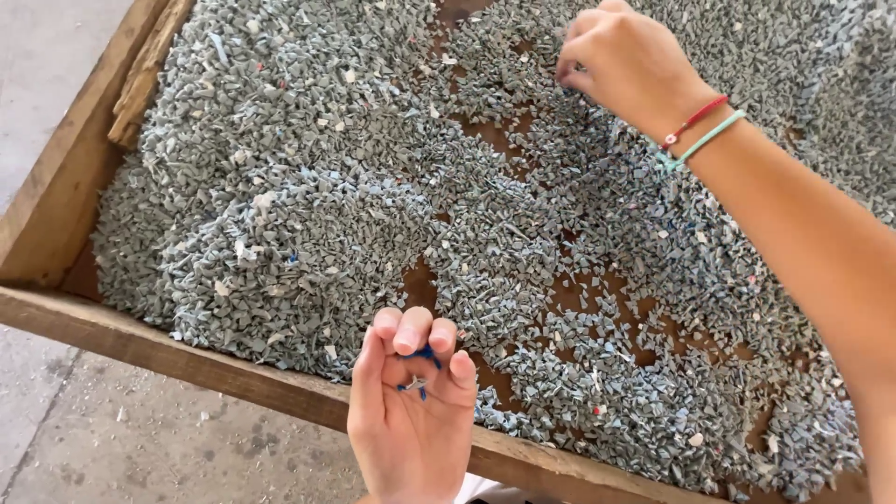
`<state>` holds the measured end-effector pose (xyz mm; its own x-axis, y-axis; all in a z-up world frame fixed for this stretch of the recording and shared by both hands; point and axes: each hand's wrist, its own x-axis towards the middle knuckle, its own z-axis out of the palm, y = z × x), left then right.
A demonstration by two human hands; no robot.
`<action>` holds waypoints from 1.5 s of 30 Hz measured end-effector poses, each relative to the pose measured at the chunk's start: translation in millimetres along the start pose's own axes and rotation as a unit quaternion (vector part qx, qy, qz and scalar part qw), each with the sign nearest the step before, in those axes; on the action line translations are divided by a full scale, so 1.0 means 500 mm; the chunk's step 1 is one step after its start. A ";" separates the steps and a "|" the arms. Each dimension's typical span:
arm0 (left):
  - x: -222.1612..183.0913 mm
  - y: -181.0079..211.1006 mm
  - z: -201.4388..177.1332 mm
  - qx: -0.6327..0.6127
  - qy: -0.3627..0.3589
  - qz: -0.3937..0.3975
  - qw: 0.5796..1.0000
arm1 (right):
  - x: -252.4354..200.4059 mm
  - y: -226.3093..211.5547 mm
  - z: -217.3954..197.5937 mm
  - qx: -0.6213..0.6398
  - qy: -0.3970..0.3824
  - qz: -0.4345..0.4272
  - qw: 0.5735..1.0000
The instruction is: The person sifts through a large pile of grey plastic shards on a wooden tray, picking out small blue pieces by hand and collecting them in the left palm. The right hand spreads and moves the grey shards to locate more blue pieces, which are then transferred to the left hand.
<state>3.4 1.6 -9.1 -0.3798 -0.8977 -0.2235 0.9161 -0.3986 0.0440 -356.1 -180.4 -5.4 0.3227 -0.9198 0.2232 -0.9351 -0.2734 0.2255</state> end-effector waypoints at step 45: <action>0.028 -0.035 0.098 0.070 0.137 0.025 0.988 | -0.118 -0.105 -0.166 0.315 -0.108 0.052 0.942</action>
<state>-24.2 -13.4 34.8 -0.2686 -0.8400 -0.4715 0.8990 -0.3944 0.1906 -313.8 -88.3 48.5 0.2514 -0.9679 -0.0001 -0.8832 -0.2293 -0.4091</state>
